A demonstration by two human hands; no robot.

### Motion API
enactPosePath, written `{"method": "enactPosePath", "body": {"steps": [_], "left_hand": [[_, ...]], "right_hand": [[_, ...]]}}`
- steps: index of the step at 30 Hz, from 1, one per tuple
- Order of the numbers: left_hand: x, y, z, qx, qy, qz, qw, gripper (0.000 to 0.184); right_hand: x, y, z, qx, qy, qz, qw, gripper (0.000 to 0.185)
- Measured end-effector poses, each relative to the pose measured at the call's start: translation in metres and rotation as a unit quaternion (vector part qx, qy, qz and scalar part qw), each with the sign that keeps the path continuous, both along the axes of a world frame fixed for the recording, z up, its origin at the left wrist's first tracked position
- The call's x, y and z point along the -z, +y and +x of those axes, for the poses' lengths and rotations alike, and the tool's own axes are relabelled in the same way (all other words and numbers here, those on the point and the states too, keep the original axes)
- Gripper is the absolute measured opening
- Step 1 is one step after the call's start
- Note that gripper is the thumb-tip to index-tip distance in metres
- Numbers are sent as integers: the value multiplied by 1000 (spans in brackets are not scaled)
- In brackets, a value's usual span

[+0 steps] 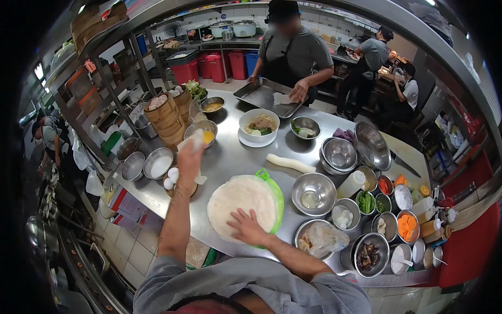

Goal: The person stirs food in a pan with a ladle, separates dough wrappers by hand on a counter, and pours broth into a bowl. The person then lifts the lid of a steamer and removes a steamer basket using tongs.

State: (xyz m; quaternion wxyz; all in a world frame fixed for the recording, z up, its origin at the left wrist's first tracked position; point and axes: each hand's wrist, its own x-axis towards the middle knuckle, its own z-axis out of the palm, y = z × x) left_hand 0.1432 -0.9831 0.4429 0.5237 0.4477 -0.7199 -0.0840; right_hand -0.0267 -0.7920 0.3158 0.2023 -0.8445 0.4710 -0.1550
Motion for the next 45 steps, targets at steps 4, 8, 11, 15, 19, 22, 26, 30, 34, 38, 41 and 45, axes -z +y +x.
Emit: {"method": "enactPosePath", "body": {"steps": [4, 8, 11, 15, 19, 22, 26, 30, 34, 38, 41, 45], "left_hand": [[46, 57, -27, 256, -128, 81, 955, 41], [105, 123, -48, 289, -194, 149, 926, 52], [124, 153, -46, 217, -159, 247, 931, 46], [127, 159, -35, 119, -119, 270, 948, 29], [127, 161, -33, 180, -38, 325, 928, 17], [100, 155, -32, 168, 44, 284, 943, 21], [64, 133, -21, 134, 101, 297, 940, 23], [22, 105, -9, 169, 234, 281, 915, 24], [-18, 81, 5, 180, 290, 313, 886, 22], [-52, 100, -1, 114, 144, 269, 945, 27], [-46, 117, -28, 55, -15, 242, 969, 31], [7, 122, -68, 176, 38, 432, 884, 35]], "right_hand": [[-142, 3, -18, -61, -362, 27, 930, 24], [-287, 52, -40, -274, -344, -218, 871, 11], [-320, 72, -25, -305, -320, -354, 824, 8], [-323, 77, 0, -286, -318, -439, 790, 10], [-314, 75, 18, -268, -420, -429, 753, 13], [-311, 78, 26, -262, -551, -412, 677, 15], [-276, 69, -20, -163, -547, -280, 772, 14], [-153, 16, -35, 61, -613, 201, 762, 20], [-36, -5, 0, 164, -567, 348, 729, 44], [-55, -3, 24, 9, -699, 399, 593, 53], [-46, -4, 15, -173, -728, 484, 454, 65], [-37, 14, -3, 126, -783, 422, 439, 61]]}}
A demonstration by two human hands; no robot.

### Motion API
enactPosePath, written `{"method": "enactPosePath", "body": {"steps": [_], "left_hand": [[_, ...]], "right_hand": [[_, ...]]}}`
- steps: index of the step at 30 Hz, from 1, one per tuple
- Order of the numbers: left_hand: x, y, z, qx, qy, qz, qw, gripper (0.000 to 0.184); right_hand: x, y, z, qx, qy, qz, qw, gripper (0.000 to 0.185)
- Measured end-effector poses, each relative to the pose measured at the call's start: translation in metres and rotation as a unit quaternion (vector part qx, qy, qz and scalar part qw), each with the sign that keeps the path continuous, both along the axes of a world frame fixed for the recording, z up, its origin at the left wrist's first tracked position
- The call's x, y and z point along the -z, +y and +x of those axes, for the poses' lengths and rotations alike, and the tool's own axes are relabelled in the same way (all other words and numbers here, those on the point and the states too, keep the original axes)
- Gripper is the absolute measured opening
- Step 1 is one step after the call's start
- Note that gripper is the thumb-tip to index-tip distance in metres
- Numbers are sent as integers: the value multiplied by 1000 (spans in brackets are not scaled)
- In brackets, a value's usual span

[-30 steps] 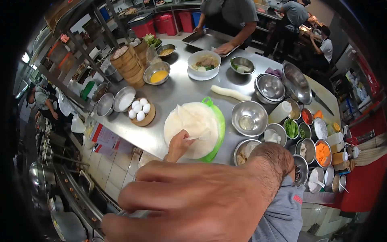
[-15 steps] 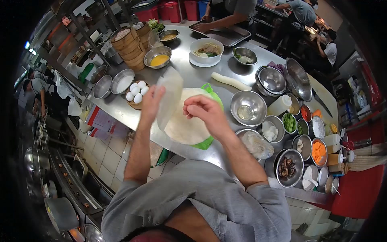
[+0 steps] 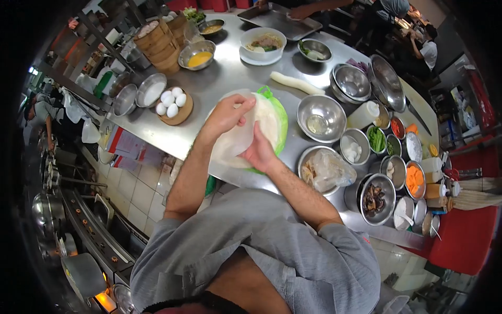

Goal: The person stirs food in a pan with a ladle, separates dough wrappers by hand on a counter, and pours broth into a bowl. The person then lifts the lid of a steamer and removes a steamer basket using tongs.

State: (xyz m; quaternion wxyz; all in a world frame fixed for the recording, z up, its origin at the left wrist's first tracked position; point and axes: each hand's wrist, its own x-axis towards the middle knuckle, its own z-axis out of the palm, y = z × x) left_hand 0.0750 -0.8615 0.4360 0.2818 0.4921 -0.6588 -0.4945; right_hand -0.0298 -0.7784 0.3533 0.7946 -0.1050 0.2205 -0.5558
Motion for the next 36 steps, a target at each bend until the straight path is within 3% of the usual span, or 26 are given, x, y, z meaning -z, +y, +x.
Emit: {"method": "enactPosePath", "body": {"steps": [3, 4, 7, 10, 12, 13, 17, 20, 25, 29, 31, 33, 36], "left_hand": [[100, -11, 10, 19, -45, -217, 975, 33], [104, -6, 20, 26, -43, -210, 976, 33], [111, 16, 37, 50, -34, -195, 979, 32], [111, 41, 39, 115, -83, -268, 953, 39], [92, 62, 33, 182, -156, -276, 931, 55], [97, 63, 36, 182, -168, -290, 924, 66], [96, 54, 53, 98, -176, -283, 938, 68], [92, 55, 57, 124, -180, -283, 934, 62], [92, 66, 20, 102, -19, -271, 957, 40], [90, 72, -10, 112, -25, -227, 967, 31], [95, 71, -17, 115, -61, -340, 931, 25], [105, 67, -20, 118, -48, -315, 940, 22], [110, 68, -21, 120, -27, -287, 950, 16]], "right_hand": [[30, 9, -35, 70, 79, 45, 993, 53], [43, 14, -46, 77, 136, 64, 986, 50], [58, 20, -58, 106, 137, 59, 983, 39], [38, 27, -51, 137, 174, 29, 975, 36], [36, 30, -48, 159, 223, 6, 962, 36], [41, 29, -50, 158, 224, 7, 962, 36], [43, 26, -57, 163, 177, 38, 970, 36], [38, 27, -60, 153, 153, 21, 976, 36], [33, 26, -58, 134, 150, -11, 980, 30], [36, 23, -56, 118, 199, -23, 973, 31], [40, 22, -56, 117, 219, -23, 968, 33], [34, 24, -54, 124, 172, -23, 977, 37], [26, 28, -54, 113, 190, -36, 975, 44]]}}
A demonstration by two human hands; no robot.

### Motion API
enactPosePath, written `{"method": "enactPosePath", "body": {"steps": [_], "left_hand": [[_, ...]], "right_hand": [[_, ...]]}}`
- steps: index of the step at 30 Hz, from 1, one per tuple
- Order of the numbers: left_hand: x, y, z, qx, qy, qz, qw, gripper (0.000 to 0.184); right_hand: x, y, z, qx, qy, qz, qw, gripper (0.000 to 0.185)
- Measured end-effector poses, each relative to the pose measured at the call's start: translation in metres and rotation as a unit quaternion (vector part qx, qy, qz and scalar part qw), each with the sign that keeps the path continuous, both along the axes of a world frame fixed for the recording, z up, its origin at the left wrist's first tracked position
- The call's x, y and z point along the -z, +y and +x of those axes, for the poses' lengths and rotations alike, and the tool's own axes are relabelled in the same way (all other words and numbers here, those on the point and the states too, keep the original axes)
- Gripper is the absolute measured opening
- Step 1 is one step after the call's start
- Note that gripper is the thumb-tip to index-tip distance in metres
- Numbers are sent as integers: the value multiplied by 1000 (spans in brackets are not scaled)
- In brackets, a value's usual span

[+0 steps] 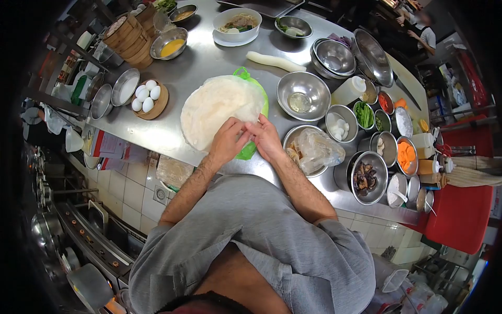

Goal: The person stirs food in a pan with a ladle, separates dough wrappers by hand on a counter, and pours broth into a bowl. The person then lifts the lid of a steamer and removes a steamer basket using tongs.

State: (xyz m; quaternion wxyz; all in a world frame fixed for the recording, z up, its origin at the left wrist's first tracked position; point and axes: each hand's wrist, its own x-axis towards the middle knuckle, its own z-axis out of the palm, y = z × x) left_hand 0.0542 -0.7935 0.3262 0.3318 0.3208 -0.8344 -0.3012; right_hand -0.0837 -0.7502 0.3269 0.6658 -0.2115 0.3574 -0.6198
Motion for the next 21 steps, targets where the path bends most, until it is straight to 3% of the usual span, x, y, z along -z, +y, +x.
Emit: {"method": "enactPosePath", "body": {"steps": [2, 4, 7, 12, 21], "left_hand": [[-1, 2, 0, 1, 9, 5, 1000, 13], [-2, 0, 0, 2, 59, 212, 976, 14], [1, 2, 1, -11, 50, 253, 966, 13], [4, -1, -1, -40, -1, 167, 985, 11], [4, -4, 2, -75, 27, 125, 989, 10]], "right_hand": [[-3, 3, 2, 5, 13, 1, 1000, 46], [-3, 3, 2, 9, 27, 0, 1000, 48], [7, 3, -1, 28, 51, 36, 998, 50], [19, 3, -1, 78, 264, 59, 959, 36], [18, 3, 4, 133, 312, 88, 937, 18]]}}
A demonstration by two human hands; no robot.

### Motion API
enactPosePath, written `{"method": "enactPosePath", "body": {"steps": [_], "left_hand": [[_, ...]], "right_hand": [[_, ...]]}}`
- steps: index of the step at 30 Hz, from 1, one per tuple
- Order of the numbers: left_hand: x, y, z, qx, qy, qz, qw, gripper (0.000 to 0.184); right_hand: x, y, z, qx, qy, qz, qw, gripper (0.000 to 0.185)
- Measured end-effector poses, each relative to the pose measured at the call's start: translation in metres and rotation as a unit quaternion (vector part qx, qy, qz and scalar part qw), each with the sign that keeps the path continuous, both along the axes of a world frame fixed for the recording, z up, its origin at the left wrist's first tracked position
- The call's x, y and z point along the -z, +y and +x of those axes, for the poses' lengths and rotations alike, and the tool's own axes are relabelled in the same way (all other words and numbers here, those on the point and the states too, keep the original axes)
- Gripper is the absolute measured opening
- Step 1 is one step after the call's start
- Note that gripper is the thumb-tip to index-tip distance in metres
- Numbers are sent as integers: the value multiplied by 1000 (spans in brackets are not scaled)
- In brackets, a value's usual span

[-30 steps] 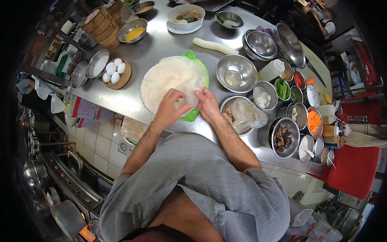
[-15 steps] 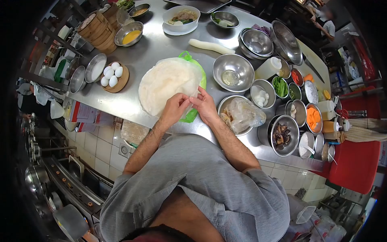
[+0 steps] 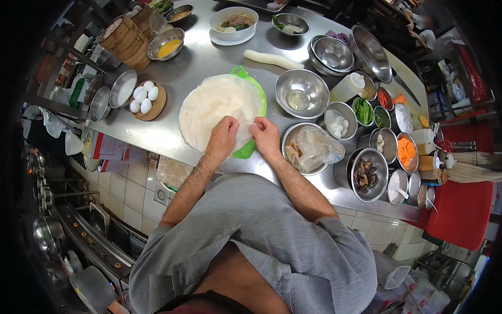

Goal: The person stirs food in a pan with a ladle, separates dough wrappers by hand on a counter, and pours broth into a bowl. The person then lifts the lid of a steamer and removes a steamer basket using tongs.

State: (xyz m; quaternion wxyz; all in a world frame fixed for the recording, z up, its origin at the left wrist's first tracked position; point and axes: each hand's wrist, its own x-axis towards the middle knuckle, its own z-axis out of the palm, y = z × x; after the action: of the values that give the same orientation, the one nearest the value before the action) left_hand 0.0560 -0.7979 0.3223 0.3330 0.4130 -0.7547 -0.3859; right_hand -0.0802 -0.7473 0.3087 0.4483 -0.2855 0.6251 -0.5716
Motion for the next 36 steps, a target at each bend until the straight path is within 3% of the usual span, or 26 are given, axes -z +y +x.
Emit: {"method": "enactPosePath", "body": {"steps": [5, 8, 11, 13, 16, 20, 23, 25, 28, 30, 33, 36], "left_hand": [[-4, 0, -7, 31, 10, -84, 996, 13], [2, -8, -7, 48, -52, -152, 986, 13], [2, -13, -7, -12, -42, -165, 985, 11], [6, -14, -5, -31, -10, -59, 998, 12], [4, -11, -4, -12, 24, 1, 1000, 13], [-6, -3, -1, -17, 54, 65, 996, 15], [-8, 6, 9, -9, -30, 107, 994, 16], [-3, 7, 18, 72, -71, 157, 982, 17], [-1, 5, 24, 48, -73, 109, 990, 16], [0, -7, 32, 32, -50, 109, 992, 16], [-4, -8, 31, 13, -18, 118, 993, 15], [-4, -2, 25, 26, -17, 161, 986, 15]], "right_hand": [[5, -4, -5, -38, 64, -11, 997, 16], [5, -5, -7, -41, 106, -3, 993, 17], [6, -6, -6, -22, 101, 25, 994, 17], [5, -5, -4, -7, 80, 45, 996, 17], [-8, -5, 0, -15, 11, 35, 999, 16], [-9, -4, 0, -112, -72, 67, 989, 12], [2, -3, -2, -135, -75, 68, 986, 11], [10, -3, -3, -133, -70, 68, 986, 11], [15, -2, -13, -164, -33, 65, 984, 12], [6, -2, -22, -145, 67, 67, 985, 16], [-7, -2, -14, -97, 21, 55, 994, 21], [-14, 2, 3, -121, -8, 75, 990, 26]]}}
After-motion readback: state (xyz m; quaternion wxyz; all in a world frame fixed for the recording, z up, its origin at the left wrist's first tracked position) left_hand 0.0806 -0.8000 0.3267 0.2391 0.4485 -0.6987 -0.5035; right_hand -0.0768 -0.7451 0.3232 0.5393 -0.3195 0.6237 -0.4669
